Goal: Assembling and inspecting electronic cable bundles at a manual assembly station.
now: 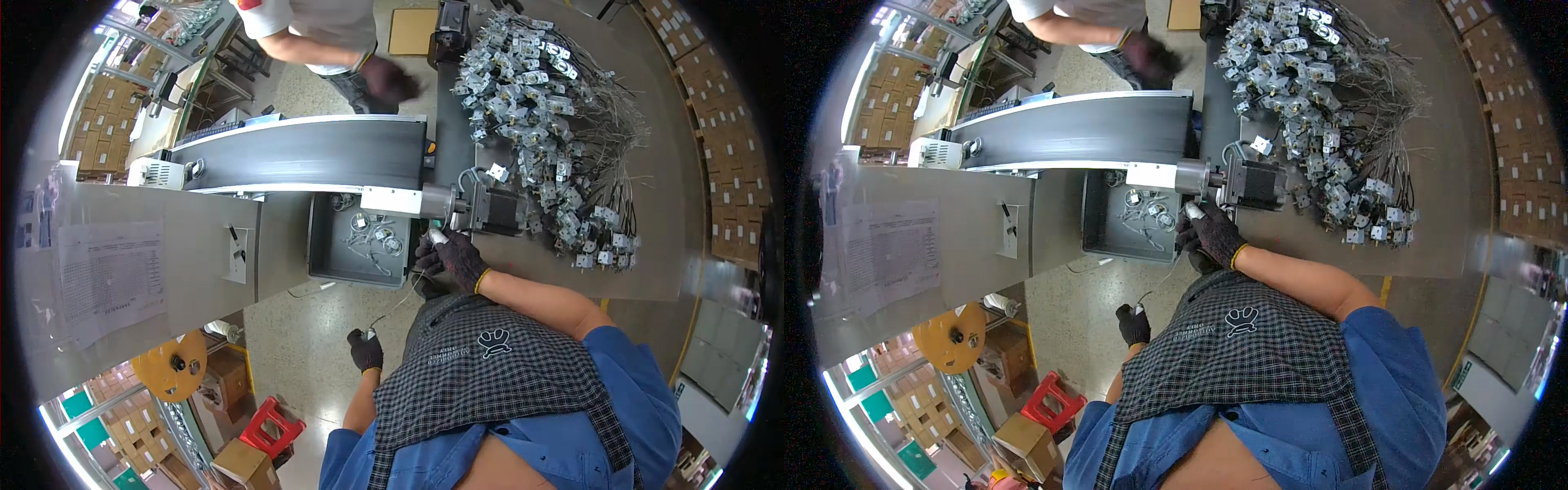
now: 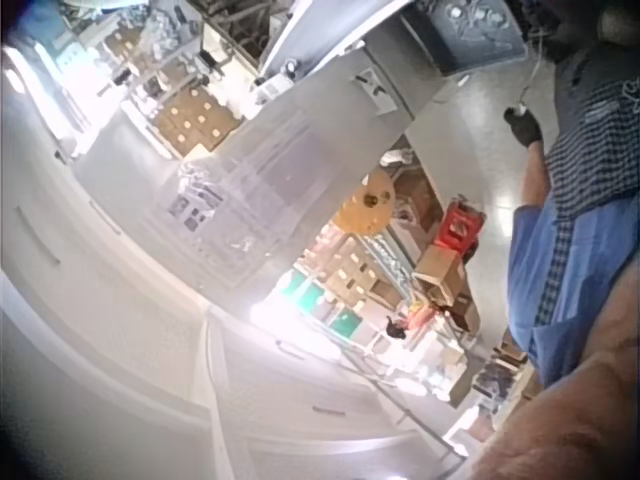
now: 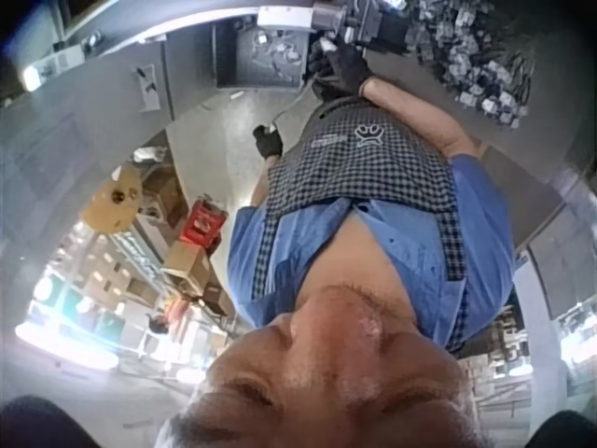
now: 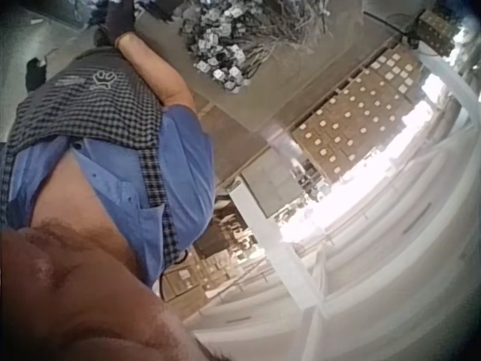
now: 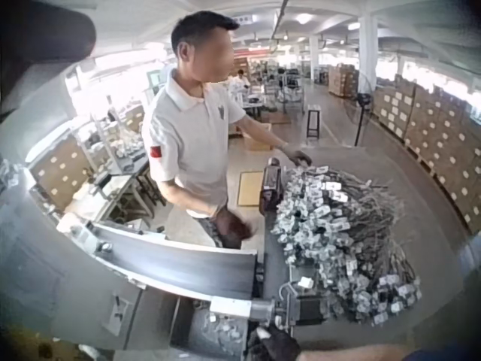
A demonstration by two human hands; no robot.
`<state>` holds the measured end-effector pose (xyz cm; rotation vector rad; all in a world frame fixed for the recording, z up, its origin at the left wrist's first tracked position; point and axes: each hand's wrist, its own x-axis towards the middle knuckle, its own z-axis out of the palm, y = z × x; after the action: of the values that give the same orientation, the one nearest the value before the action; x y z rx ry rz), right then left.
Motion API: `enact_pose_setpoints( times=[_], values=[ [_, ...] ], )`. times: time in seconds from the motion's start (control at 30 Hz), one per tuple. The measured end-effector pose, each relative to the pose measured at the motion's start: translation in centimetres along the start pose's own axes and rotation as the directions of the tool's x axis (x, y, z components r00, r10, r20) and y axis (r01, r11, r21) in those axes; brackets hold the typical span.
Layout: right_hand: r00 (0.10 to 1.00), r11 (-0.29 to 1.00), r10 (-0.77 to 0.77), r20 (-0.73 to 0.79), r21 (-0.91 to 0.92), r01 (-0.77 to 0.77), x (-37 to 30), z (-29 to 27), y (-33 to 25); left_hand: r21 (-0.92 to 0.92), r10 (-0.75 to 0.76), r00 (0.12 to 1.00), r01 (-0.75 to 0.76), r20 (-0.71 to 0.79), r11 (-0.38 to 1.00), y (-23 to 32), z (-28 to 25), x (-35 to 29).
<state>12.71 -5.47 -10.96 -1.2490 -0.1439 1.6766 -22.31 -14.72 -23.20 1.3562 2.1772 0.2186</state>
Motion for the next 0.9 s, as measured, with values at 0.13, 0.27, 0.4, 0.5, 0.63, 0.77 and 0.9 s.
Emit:
enact_pose_setpoints(
  times=[0.13, 0.27, 0.4, 0.5, 0.63, 0.77, 0.9],
  values=[
    [0.973, 0.937, 0.179, 0.148, 0.276, -0.215, 0.6, 0.4, 0.9, -0.045, -0.099, 0.986, 0.094, -0.136, 0.995, -2.2, -1.5, -0.6],
    [0.949, 0.934, 0.287, 0.128, 0.183, -0.307, -0.7, 1.8, -0.4, -0.098, -0.107, 0.96, 0.084, -0.258, 0.992, -3.4, -2.7, -0.9],
    [0.916, 0.884, 0.281, 0.285, 0.295, -0.363, -0.8, 1.2, -0.9, -0.072, -0.062, 0.949, 0.042, -0.31, 0.997, -3.5, -3.6, -0.8],
    [0.92, 0.9, 0.296, 0.256, 0.25, -0.358, -1.0, 1.5, -0.8, -0.087, -0.081, 0.972, 0.064, -0.219, 0.994, -3.7, -3.6, -0.2],
    [0.987, 0.998, 0.06, 0.148, 0.005, -0.061, -1.8, 2.1, -0.7, -0.064, 0.095, 0.992, -0.1, -0.085, 0.993, -4.3, -0.8, 0.3],
    [0.992, 0.991, -0.129, 0.016, -0.04, 0.129, -1.7, 2.8, -1.3, -0.224, 0.239, 0.936, -0.183, 0.259, 0.957, 6.5, 2.9, 1.8],
    [0.891, 0.635, -0.452, 0.053, -0.682, 0.363, -5.5, 2.8, -1.9, -0.564, 0.355, 0.785, -0.008, 0.508, 0.825, 17.3, 2.5, 0.7]
  ],
)
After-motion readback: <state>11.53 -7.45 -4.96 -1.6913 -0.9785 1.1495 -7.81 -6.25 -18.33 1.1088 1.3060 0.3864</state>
